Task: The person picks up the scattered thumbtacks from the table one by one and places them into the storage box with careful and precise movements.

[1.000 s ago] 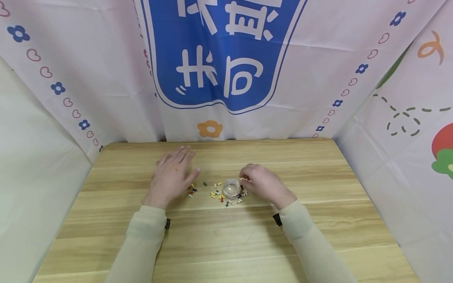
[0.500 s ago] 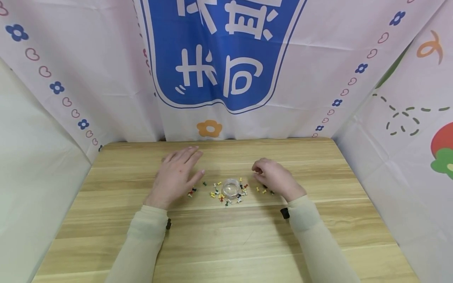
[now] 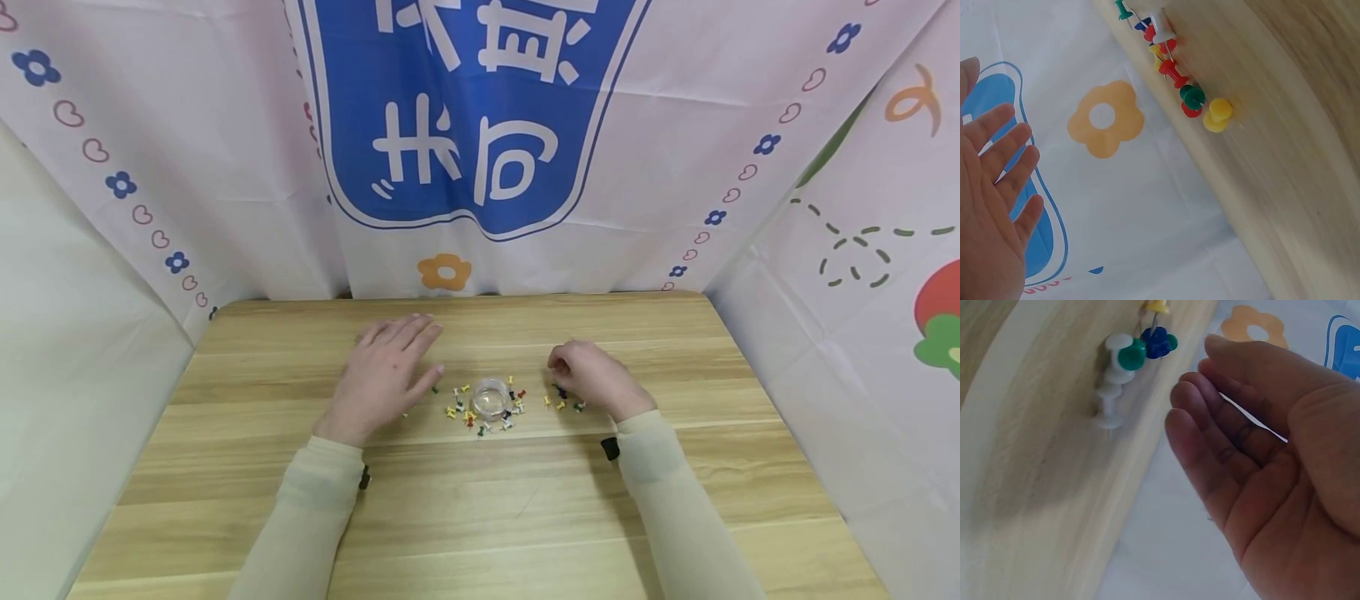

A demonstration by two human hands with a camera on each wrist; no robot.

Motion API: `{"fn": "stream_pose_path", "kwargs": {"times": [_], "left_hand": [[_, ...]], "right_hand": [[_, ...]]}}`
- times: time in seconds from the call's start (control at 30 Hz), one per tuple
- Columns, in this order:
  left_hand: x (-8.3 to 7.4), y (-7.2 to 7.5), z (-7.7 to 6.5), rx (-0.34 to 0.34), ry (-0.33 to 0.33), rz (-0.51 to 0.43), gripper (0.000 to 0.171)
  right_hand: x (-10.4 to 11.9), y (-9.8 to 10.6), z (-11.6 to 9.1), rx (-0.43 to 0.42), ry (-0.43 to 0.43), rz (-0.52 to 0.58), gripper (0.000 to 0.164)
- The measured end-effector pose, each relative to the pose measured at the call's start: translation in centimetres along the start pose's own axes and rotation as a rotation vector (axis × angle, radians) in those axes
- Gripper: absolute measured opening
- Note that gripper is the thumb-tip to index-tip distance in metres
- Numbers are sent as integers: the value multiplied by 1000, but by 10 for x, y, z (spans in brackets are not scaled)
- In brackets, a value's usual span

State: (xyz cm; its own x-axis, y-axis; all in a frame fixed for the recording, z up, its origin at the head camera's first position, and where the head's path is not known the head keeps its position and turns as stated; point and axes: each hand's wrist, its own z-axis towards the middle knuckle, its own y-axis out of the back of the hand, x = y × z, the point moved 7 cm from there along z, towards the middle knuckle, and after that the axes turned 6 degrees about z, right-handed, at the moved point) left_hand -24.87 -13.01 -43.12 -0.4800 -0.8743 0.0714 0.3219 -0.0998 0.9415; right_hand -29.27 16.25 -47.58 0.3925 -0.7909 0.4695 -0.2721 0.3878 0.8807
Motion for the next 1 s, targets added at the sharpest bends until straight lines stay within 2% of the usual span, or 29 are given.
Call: {"fn": "stream_pose_path", "kwargs": {"times": [0.33, 0.7, 1.0], "left_hand": [[-6, 2, 1, -23, -29, 19, 68], [-5, 2, 0, -28, -27, 7, 68], [-4, 0, 0, -17, -22, -1, 68]], "right_hand": [[-7, -8, -1, 70, -65, 0, 11], [-4, -13, 2, 50, 0, -64, 5], [-5, -13, 3, 45, -11, -82, 6]]}}
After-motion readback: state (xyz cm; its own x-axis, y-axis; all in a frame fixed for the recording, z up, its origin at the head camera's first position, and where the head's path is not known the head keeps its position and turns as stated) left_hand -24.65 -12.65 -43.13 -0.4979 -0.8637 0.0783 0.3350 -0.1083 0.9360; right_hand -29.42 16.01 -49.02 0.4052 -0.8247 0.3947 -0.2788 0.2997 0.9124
